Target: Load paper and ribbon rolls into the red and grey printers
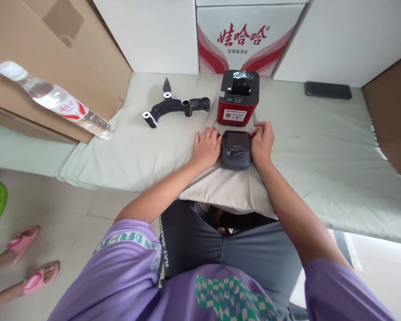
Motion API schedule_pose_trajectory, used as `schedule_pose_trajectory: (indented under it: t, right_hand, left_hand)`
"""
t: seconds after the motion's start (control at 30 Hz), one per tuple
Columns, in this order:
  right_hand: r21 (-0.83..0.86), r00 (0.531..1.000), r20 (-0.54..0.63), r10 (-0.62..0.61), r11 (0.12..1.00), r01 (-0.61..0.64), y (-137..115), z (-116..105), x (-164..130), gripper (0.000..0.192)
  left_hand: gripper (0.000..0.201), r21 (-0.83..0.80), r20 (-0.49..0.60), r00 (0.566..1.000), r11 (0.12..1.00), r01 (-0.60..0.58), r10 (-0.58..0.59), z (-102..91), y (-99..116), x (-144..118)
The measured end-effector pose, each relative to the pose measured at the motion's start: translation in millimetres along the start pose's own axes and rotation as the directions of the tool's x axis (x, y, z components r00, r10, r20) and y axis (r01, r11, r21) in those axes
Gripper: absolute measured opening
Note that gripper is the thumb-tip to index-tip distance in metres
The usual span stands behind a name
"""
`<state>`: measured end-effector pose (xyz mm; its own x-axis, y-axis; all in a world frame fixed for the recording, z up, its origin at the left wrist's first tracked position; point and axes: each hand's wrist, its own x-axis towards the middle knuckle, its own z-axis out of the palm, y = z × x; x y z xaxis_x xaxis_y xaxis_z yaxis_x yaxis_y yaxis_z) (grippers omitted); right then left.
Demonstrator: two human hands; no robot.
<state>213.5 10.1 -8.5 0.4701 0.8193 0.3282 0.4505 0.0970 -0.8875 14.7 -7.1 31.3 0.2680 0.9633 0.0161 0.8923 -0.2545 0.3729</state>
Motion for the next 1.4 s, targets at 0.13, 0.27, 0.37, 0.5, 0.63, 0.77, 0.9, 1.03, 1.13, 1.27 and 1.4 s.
schedule_pose_trajectory:
  t: [0.13,0.27,0.37,0.5,0.63,0.77,0.9,1.03,1.13,1.27,1.4]
  right_hand:
    - [0.045,1.000,0.002,0.029,0.999,-0.029,1,1,1,0.029]
    - [0.035,1.000,-0.008,0.014,0.999,-0.014,1,0,-1,0.030]
    - [-0.005,0.999,-0.032,-0.029,1.000,0.029,0,-3,-3,0.028]
    - [-0.042,0.997,-0.068,-0.044,0.998,0.042,-2,-5,-4,0.029]
    - [-0.047,0.996,-0.075,-0.038,0.998,0.034,-3,-4,-3,0.026]
    - [-0.042,0.998,-0.058,-0.032,0.999,0.030,-2,-3,-1,0.023]
    - [-0.029,0.999,-0.041,-0.024,0.999,0.023,-2,-3,-1,0.023]
    - [-0.031,0.999,-0.041,-0.033,0.999,0.032,-4,-3,-1,0.023]
    - [-0.027,0.999,-0.032,-0.037,0.999,0.036,-4,-3,-2,0.023]
    - [-0.027,0.999,-0.022,-0.033,0.999,0.032,-4,-3,-2,0.026]
    - [-0.046,0.999,-0.023,-0.032,0.998,0.031,-2,-2,-3,0.030]
  left_hand:
    - [0.052,-0.081,0.054,0.999,0.997,0.003,0.001,-0.5,-4,3]
    - [0.051,-0.169,0.135,0.987,0.984,-0.060,0.083,0.1,-10,1]
    - [0.053,-0.184,0.137,0.988,0.982,-0.045,0.071,3.3,-8,-2]
    - [0.055,-0.191,0.112,0.994,0.981,0.031,-0.010,9.6,-1,-3]
    - [0.055,-0.211,0.087,0.995,0.975,0.065,-0.048,12.6,3,0]
    - [0.049,-0.242,0.052,0.996,0.966,0.089,-0.079,11.8,4,2]
    - [0.042,-0.216,0.024,0.996,0.973,0.085,-0.082,11.7,4,2]
    - [0.040,-0.178,-0.043,0.998,0.983,0.036,-0.044,12.4,2,0]
    - [0.038,-0.187,-0.073,0.996,0.982,0.034,-0.049,11.8,1,0]
    - [0.036,-0.205,-0.054,0.997,0.978,0.043,-0.055,10.1,1,1]
    - [0.036,-0.183,-0.049,0.997,0.982,0.047,-0.057,9.4,2,0]
